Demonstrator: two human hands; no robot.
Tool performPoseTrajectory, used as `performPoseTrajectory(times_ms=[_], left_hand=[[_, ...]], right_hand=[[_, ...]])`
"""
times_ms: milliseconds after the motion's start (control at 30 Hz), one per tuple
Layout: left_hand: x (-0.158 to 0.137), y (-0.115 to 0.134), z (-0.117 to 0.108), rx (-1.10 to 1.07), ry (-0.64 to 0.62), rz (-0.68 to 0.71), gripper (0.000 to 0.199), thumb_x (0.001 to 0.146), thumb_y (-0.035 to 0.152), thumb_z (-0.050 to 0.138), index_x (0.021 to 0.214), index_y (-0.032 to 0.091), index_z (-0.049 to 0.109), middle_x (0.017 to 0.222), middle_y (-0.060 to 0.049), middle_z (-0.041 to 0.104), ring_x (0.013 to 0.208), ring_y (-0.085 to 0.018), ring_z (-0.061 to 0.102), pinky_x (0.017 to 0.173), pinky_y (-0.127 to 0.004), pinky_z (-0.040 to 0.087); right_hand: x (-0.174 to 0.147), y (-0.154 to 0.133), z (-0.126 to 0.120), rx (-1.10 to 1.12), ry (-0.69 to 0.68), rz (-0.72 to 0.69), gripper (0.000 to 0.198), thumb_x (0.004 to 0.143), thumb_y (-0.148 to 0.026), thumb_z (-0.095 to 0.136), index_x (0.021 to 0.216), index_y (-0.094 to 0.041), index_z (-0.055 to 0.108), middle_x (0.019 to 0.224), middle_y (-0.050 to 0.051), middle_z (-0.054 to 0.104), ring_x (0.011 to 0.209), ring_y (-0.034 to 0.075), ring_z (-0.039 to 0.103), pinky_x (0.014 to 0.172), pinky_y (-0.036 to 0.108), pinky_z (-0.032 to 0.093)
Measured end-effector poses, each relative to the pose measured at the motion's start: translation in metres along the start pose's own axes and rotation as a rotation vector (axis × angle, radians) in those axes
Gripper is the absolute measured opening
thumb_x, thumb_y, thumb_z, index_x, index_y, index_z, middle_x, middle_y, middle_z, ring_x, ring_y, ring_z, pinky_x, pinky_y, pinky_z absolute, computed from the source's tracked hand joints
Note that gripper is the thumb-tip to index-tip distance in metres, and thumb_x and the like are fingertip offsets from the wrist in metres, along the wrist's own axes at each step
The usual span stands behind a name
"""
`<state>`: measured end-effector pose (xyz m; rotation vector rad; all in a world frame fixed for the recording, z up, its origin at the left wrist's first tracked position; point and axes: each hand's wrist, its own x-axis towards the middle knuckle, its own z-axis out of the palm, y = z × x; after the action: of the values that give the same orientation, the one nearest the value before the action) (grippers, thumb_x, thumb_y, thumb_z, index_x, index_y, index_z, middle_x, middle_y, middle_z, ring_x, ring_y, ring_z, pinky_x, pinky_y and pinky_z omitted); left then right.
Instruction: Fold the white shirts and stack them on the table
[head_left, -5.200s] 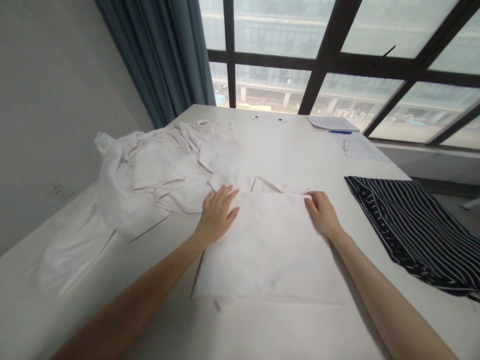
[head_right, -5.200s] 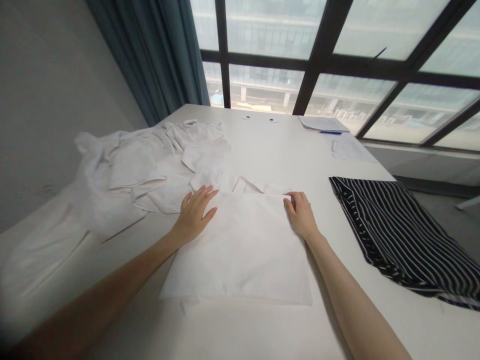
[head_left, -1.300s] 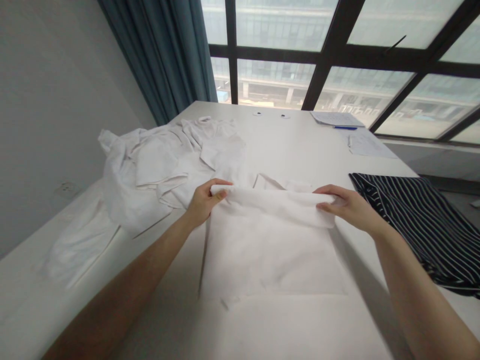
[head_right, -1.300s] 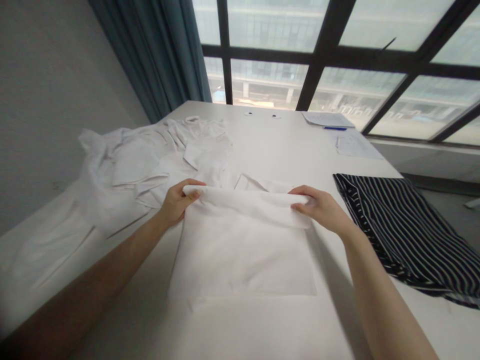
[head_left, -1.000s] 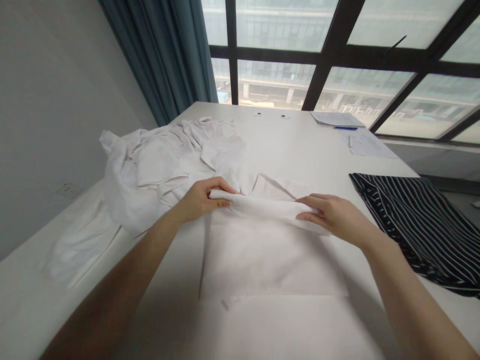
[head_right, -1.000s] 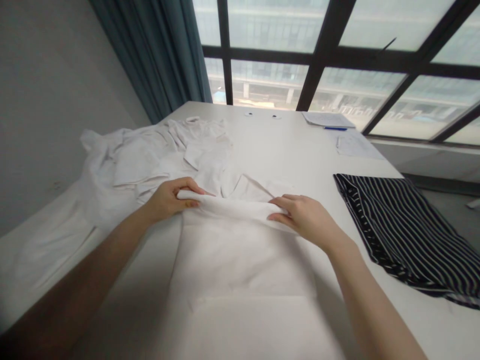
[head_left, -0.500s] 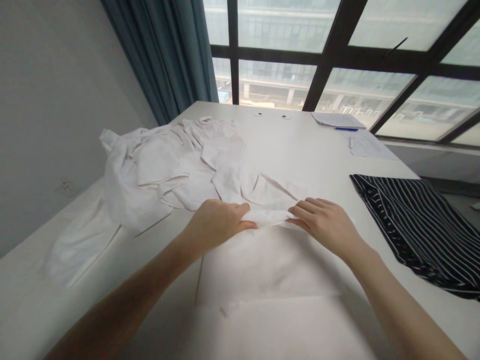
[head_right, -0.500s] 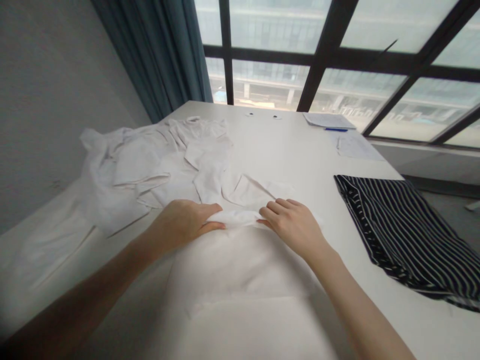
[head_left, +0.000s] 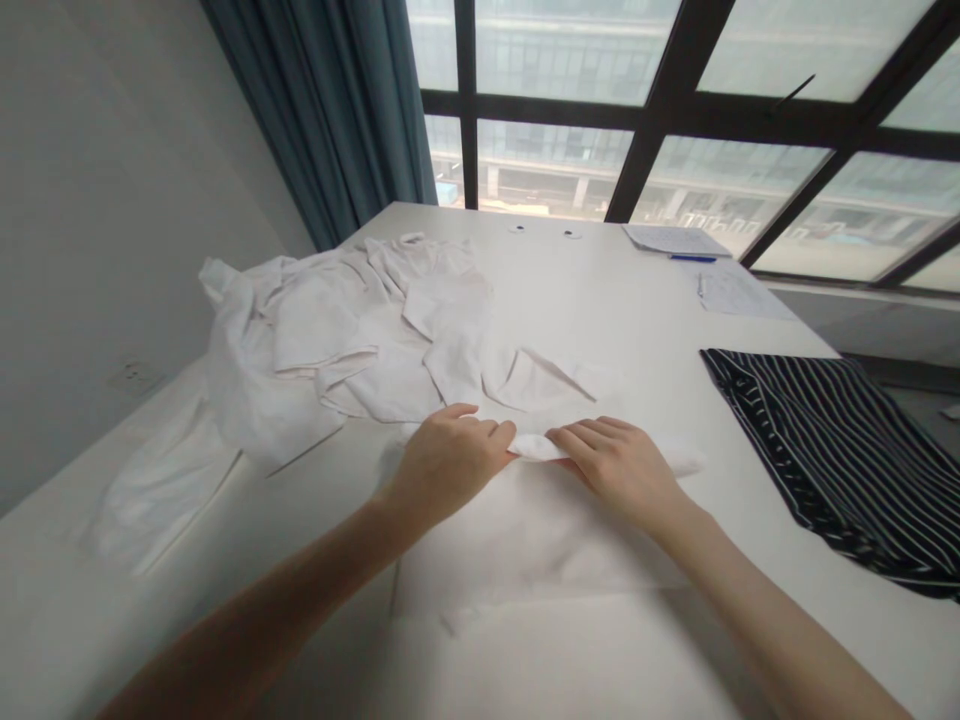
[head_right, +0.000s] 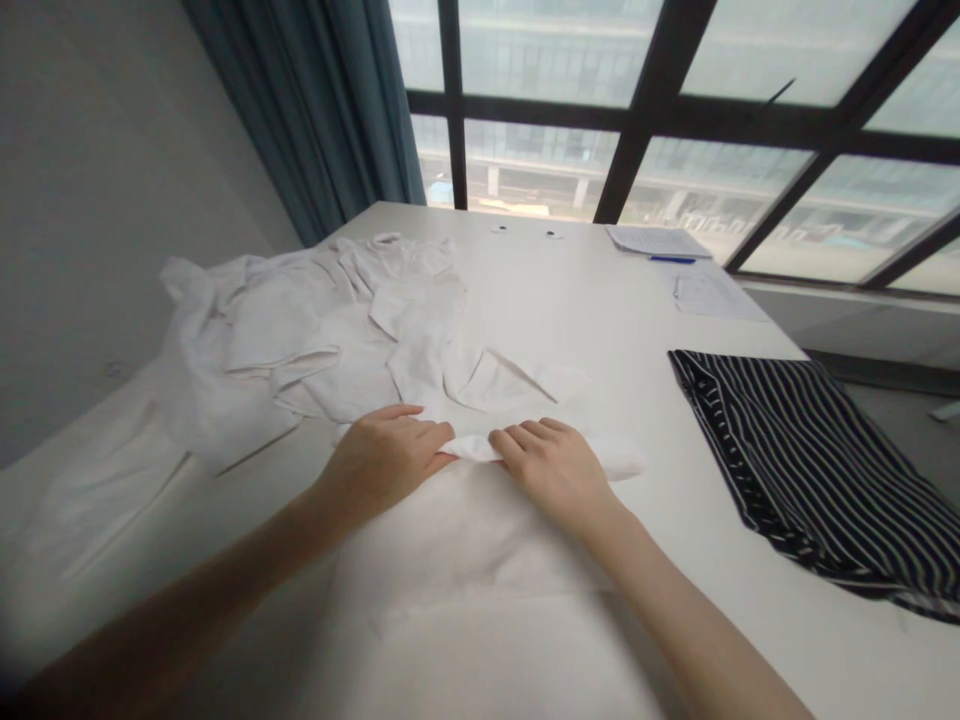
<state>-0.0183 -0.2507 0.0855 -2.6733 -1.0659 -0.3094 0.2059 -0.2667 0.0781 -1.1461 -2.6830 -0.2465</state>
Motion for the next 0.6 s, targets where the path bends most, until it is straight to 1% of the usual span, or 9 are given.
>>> performPoseTrajectory(times_ms=[67,200,300,367,433,500,600], left_hand=[[0.001,0.003,0.0,-0.019,-0.046,-0.026,0.02,0.089,0.036,0.067,0.084,0.017,0.063,0.069,-0.003,0.069,0.066,-0.018,0.067,0.082,-0.035,0.05],[0.001,0.008,0.001,-0.057,-0.143,-0.051,0.027,0.089,0.042,0.064,0.093,0.016,0.063,0.077,-0.006,0.07,0.073,-0.023,0.068,0.07,-0.034,0.048],[0.001,0.009,0.004,-0.067,-0.167,-0.062,0.033,0.092,0.049,0.058,0.096,0.016,0.063,0.079,-0.006,0.07,0.073,-0.025,0.068,0.066,-0.034,0.046],[0.0,0.009,0.007,-0.072,-0.16,-0.054,0.032,0.092,0.048,0.057,0.094,0.017,0.063,0.078,-0.006,0.069,0.073,-0.024,0.067,0.066,-0.033,0.045],[0.0,0.008,0.011,-0.077,-0.129,-0.041,0.027,0.093,0.044,0.058,0.091,0.017,0.064,0.076,-0.005,0.069,0.073,-0.022,0.067,0.071,-0.034,0.047],[-0.001,0.007,0.015,-0.081,-0.086,-0.036,0.023,0.092,0.039,0.061,0.088,0.017,0.064,0.075,-0.003,0.07,0.072,-0.021,0.068,0.08,-0.036,0.048],[-0.001,0.006,0.019,-0.082,-0.049,-0.037,0.017,0.09,0.034,0.066,0.086,0.017,0.065,0.074,-0.002,0.071,0.07,-0.019,0.068,0.091,-0.04,0.047]], right_hand=[[-0.001,-0.001,0.002,-0.023,0.01,-0.018,0.014,0.097,-0.02,0.052,0.096,-0.017,0.065,0.082,0.004,0.072,0.074,0.018,0.065,0.066,0.031,0.039],[-0.003,-0.002,0.003,-0.03,0.029,-0.038,0.014,0.096,-0.016,0.052,0.097,-0.016,0.066,0.081,0.004,0.072,0.073,0.018,0.065,0.066,0.031,0.038],[-0.002,-0.004,0.004,-0.03,0.004,-0.033,0.012,0.096,-0.017,0.054,0.099,-0.016,0.066,0.082,0.004,0.072,0.073,0.018,0.066,0.066,0.031,0.039],[-0.001,-0.004,0.003,-0.02,-0.035,-0.015,0.01,0.095,-0.019,0.057,0.099,-0.016,0.066,0.083,0.003,0.072,0.074,0.019,0.066,0.066,0.031,0.039],[0.0,-0.003,0.0,0.009,-0.088,0.025,0.01,0.093,-0.019,0.059,0.1,-0.018,0.066,0.086,0.003,0.073,0.078,0.019,0.067,0.067,0.03,0.04],[0.0,0.001,-0.004,0.038,-0.149,0.089,0.01,0.092,-0.023,0.061,0.1,-0.019,0.066,0.089,0.002,0.074,0.08,0.019,0.068,0.068,0.03,0.04],[-0.001,0.009,-0.012,0.028,-0.239,0.2,0.012,0.092,-0.032,0.062,0.098,-0.022,0.067,0.084,0.002,0.074,0.078,0.02,0.069,0.065,0.029,0.039]])
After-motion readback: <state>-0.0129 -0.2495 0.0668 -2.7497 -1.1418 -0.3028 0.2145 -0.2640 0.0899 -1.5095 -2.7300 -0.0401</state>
